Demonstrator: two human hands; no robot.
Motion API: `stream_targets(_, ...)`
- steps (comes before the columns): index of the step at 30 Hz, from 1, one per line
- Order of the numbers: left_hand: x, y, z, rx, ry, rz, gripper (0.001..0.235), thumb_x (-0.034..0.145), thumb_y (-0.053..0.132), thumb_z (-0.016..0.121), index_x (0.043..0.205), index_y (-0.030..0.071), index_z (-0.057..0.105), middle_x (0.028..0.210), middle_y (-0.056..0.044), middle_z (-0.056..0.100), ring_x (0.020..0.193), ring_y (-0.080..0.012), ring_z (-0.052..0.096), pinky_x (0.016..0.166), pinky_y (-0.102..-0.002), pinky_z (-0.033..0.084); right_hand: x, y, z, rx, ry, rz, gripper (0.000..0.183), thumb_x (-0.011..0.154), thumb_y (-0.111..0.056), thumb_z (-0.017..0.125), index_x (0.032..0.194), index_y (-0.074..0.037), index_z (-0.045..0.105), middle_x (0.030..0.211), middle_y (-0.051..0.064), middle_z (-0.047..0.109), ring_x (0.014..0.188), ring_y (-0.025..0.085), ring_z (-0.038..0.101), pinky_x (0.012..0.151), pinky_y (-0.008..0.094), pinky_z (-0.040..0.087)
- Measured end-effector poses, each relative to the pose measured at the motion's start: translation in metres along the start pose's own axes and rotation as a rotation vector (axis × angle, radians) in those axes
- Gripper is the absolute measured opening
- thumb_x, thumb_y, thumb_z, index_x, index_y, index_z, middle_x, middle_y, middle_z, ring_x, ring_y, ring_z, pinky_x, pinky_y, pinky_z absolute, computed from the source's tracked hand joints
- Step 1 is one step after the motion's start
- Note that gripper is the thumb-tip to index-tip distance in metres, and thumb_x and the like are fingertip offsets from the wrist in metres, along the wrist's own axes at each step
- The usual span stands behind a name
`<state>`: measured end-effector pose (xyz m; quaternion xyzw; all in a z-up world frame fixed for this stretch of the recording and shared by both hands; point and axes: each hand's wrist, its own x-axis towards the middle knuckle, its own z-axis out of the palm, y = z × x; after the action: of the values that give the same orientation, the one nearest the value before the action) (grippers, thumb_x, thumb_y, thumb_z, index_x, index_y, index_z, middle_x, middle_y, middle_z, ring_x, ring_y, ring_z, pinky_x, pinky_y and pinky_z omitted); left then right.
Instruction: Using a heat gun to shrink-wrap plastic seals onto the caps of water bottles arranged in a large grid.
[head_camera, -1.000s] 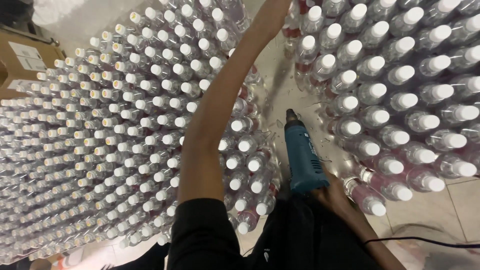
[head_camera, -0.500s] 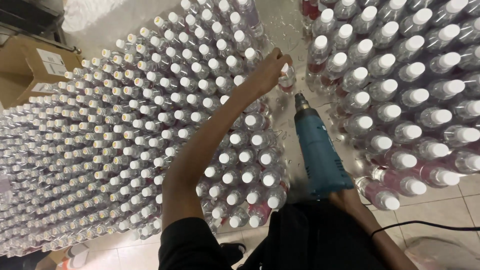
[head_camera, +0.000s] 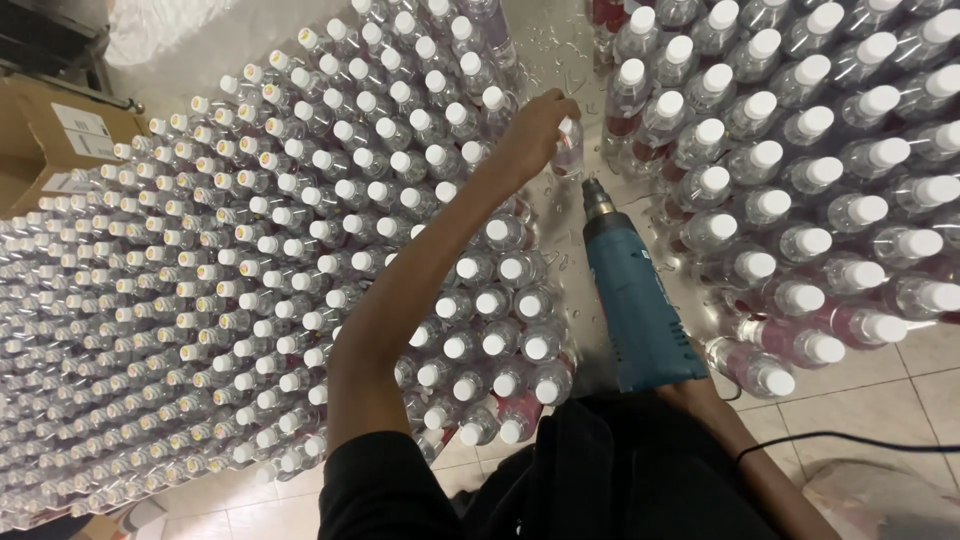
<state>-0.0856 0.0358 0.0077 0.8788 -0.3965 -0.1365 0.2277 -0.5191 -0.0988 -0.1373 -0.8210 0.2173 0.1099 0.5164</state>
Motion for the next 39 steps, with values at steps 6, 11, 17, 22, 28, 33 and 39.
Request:
stream_targets(6, -0.005, 0.021, -0.011, -0.132, -0.054, -0.190, 0.025, 0.106, 0.020, 0.066, 0.128, 0.009, 0.065, 0.120, -0.011, 0.062, 0.094, -0.0232, 0.065, 0.078, -0.038, 0.056, 0.003, -0.002, 0.001, 0.001, 0.027, -0.100, 0.037, 0.084, -0.024, 0.078, 0.116, -0.010, 0.067, 0.108, 0.012, 0.077, 0.096, 0.032, 0.074, 0.078, 0.047, 0.058)
stream_targets(11, -0.001, -0.001, 0.019, 0.165, 0.013, -0.107, 0.020, 0.105, 0.010, 0.073, 0.096, 0.009, 0.055, 0.087, -0.007, 0.054, 0.071, -0.0175, 0.049, 0.058, -0.036, 0.041, -0.004, -0.038, -0.012, 0.034, -0.059, 0.038, 0.082, 0.083, -0.028, 0.087, 0.156, -0.012, 0.052, 0.101, 0.015, 0.080, 0.086, 0.031, 0.078, 0.072, 0.046, 0.060)
stream_targets(17, 0.004, -0.036, 0.024, -0.096, 0.089, 0.203, 0.036, 0.101, -0.003, 0.055, 0.130, 0.015, 0.064, 0.119, -0.017, 0.067, 0.116, -0.0434, 0.068, 0.104, -0.052, 0.055, -0.003, -0.029, -0.020, -0.300, -0.001, -0.442, 0.056, 0.074, -0.019, 0.083, 0.125, 0.001, 0.074, 0.094, 0.017, 0.083, 0.090, 0.039, 0.080, 0.091, 0.052, 0.063)
stream_targets(22, -0.001, 0.001, 0.000, 0.137, 0.022, -0.112, 0.031, 0.105, 0.027, 0.072, 0.127, 0.005, 0.068, 0.114, -0.023, 0.066, 0.108, -0.0436, 0.075, 0.091, -0.050, 0.063, 0.020, -0.005, 0.004, 0.178, 0.113, -0.463, 0.079, 0.072, -0.018, 0.086, 0.148, -0.006, 0.067, 0.110, 0.013, 0.082, 0.110, 0.040, 0.077, 0.091, 0.056, 0.058)
stream_targets(28, 0.001, -0.016, 0.012, 0.090, 0.007, 0.046, 0.025, 0.098, -0.001, 0.070, 0.121, 0.008, 0.073, 0.115, -0.021, 0.067, 0.111, -0.0474, 0.071, 0.094, -0.056, 0.059, -0.007, -0.065, -0.031, 0.608, -0.015, -0.187, 0.073, 0.085, -0.021, 0.086, 0.152, -0.003, 0.065, 0.106, 0.013, 0.086, 0.096, 0.026, 0.077, 0.115, 0.053, 0.048)
stream_targets(33, -0.003, 0.009, -0.009, 0.120, -0.062, -0.084, 0.038, 0.097, 0.010, 0.079, 0.134, 0.011, 0.068, 0.127, -0.022, 0.065, 0.121, -0.0454, 0.069, 0.099, -0.056, 0.060, 0.013, -0.013, -0.007, 0.225, -0.016, -0.446, 0.113, 0.065, -0.003, 0.082, 0.169, -0.004, 0.039, 0.141, 0.027, 0.069, 0.129, 0.047, 0.065, 0.109, 0.060, 0.051)
stream_targets(39, 0.016, -0.008, 0.005, 0.126, -0.020, -0.091, 0.030, 0.098, 0.005, 0.078, 0.125, -0.002, 0.067, 0.121, -0.030, 0.061, 0.112, -0.0528, 0.071, 0.089, -0.059, 0.063, 0.009, -0.032, -0.009, 0.064, 0.023, -0.317, 0.103, 0.074, -0.010, 0.089, 0.163, 0.007, 0.042, 0.140, 0.040, 0.064, 0.129, 0.058, 0.062, 0.110, 0.069, 0.048)
